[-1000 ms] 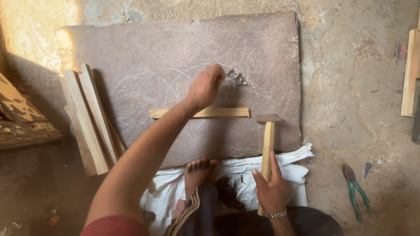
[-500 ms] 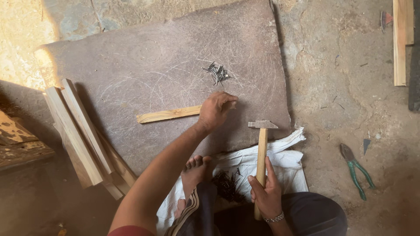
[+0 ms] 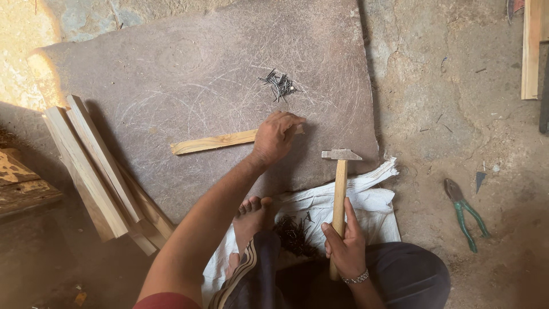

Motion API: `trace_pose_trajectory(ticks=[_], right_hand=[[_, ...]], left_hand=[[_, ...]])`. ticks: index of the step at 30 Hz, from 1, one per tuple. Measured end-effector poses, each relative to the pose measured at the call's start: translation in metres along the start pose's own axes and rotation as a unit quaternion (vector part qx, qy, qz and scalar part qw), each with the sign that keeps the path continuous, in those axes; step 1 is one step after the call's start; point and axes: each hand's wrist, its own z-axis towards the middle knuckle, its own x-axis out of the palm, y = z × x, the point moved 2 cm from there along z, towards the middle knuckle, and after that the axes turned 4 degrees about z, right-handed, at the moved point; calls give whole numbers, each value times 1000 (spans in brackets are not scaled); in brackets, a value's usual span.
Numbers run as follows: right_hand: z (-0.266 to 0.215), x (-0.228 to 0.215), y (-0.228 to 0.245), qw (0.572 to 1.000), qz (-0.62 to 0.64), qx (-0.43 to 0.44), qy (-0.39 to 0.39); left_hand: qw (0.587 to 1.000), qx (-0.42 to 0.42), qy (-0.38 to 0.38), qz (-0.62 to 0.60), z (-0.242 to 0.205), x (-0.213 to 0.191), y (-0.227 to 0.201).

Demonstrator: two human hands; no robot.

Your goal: The person sits on the floor and repeatedly hammers nails into small wooden strips using a hammer. They pick up each strip, drive a nail into it, and set it aside, continuing this process with multiple pieces.

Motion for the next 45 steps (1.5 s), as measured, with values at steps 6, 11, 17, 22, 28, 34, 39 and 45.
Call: trace_pose_trajectory(ticks=[6, 11, 17, 22, 28, 34, 39, 45], right_hand=[[-3, 3, 8, 999, -31, 6, -7], [-6, 5, 60, 866, -331, -376, 9], [-6, 17, 93, 866, -299, -397, -56], [20, 48, 103, 875, -416, -245, -29], [8, 26, 108, 829, -370, -412, -71], [18, 40, 70, 866, -348, -342, -107], [24, 36, 56, 865, -424, -257, -80], [-11, -4, 30, 918, -315, -220, -94]], left_hand=[[998, 45, -31, 14, -7, -1, -1], [999, 46, -26, -1, -7, -11, -8], [998, 22, -37, -53, -11, -19, -13], [997, 6, -18, -79, -7, -20, -9], [996, -16, 9, -88, -8, -17, -5], [993, 5, -11, -116, -7, -26, -4], [995, -17, 7, -102, -12, -24, -8], [994, 29, 56, 91, -6, -55, -17]])
